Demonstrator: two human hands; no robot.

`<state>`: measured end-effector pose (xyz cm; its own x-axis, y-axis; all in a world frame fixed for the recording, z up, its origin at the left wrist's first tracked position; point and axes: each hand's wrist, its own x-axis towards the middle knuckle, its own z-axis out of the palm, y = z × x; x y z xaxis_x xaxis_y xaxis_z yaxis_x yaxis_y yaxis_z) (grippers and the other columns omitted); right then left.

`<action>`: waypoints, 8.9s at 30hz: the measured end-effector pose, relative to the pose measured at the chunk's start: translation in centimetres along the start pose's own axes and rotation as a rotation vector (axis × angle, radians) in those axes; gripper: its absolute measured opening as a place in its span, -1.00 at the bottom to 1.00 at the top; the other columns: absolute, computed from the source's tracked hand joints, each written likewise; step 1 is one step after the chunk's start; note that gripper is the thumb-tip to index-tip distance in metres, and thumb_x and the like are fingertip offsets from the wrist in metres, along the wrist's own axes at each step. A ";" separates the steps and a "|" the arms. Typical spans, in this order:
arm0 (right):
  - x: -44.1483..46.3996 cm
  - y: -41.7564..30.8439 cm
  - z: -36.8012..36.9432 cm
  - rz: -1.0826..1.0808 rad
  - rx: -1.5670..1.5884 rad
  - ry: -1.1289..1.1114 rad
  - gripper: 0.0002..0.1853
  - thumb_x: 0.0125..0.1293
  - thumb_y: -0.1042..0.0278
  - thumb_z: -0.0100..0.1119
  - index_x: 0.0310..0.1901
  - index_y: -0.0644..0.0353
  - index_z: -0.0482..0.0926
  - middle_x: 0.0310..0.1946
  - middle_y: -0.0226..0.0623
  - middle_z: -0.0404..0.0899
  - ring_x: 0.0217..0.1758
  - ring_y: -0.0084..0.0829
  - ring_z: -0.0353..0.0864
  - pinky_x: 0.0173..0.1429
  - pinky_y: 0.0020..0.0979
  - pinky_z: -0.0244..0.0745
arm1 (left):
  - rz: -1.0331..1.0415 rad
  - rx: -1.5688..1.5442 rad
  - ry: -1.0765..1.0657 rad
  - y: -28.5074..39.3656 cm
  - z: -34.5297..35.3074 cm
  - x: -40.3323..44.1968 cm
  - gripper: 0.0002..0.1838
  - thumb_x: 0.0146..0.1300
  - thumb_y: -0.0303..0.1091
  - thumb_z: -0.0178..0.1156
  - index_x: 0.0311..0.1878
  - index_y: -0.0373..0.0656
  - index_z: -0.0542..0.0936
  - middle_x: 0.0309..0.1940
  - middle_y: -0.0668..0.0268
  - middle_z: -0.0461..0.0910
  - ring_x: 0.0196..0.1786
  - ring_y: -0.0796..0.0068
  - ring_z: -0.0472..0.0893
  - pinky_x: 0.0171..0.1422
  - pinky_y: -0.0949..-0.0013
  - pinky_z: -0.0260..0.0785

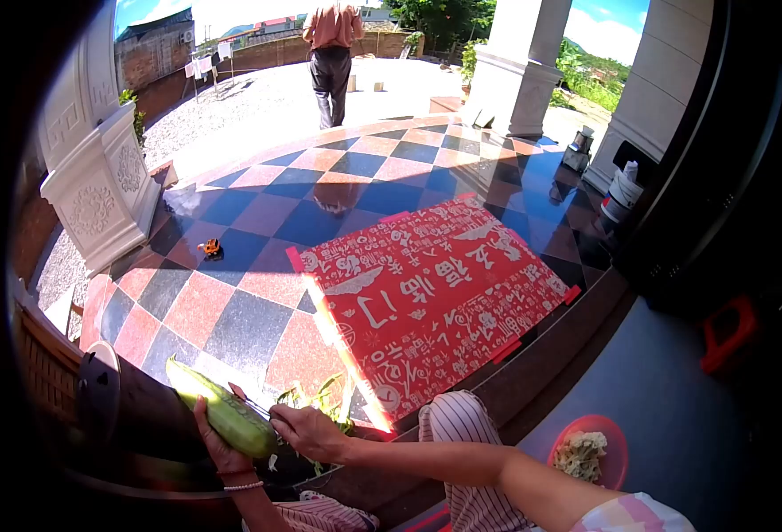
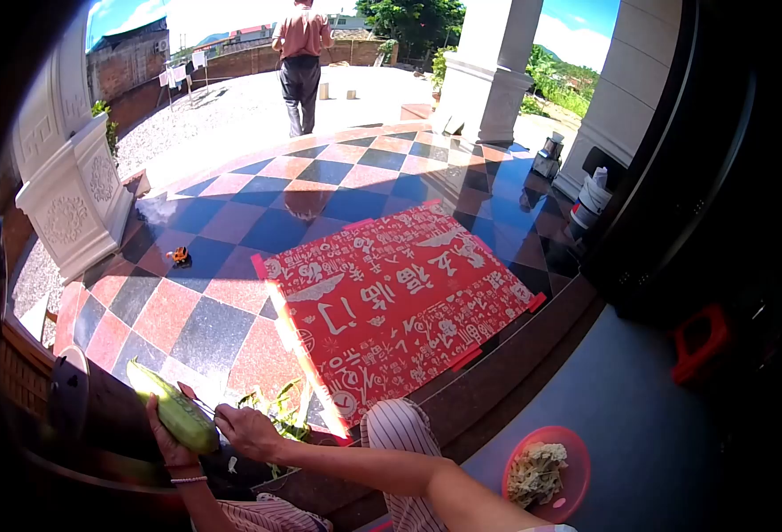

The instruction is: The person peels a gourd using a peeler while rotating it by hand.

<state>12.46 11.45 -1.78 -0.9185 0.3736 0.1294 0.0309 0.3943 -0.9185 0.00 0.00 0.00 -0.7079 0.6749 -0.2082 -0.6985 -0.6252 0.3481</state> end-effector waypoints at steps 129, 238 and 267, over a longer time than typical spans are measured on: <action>-3.4 -3.5 -2.0 -0.277 -0.228 -0.107 -0.71 0.25 0.37 0.02 -0.07 0.36 0.37 -0.51 0.01 0.51 -0.47 0.00 0.54 -0.41 -0.13 0.43 | 0.015 0.278 0.241 3.0 -2.2 1.4 -0.55 0.12 0.07 0.16 -0.20 -0.17 0.51 -0.37 0.18 0.59 -0.34 0.28 0.61 -0.19 0.21 0.51; -0.4 -2.5 -7.1 -0.017 0.009 -0.027 -0.75 0.29 0.32 0.02 -0.11 0.31 0.51 -0.55 0.02 0.50 -0.51 -0.13 0.53 -0.38 -0.27 0.37 | 0.164 0.219 0.035 1.9 -0.6 0.6 -0.41 0.12 0.10 0.17 -0.01 -0.25 0.43 -0.18 0.22 0.53 -0.11 0.32 0.54 0.03 0.24 0.43; 2.2 -3.5 -5.5 -0.186 -0.093 0.110 -0.85 0.27 0.39 -0.01 -0.29 0.33 0.40 -0.54 0.06 0.51 -0.42 0.07 0.53 -0.35 -0.09 0.37 | -0.192 0.590 -0.001 -2.1 1.5 -0.7 -0.61 0.22 -0.09 0.12 -0.11 -0.26 0.51 -0.39 0.29 0.60 -0.43 0.55 0.61 -0.37 0.48 0.51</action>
<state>12.50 15.48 3.74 -0.8635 0.3746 0.3376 -0.0940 0.5382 -0.8375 2.11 1.40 0.80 -0.5753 0.7544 -0.3160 -0.6374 -0.1714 0.7512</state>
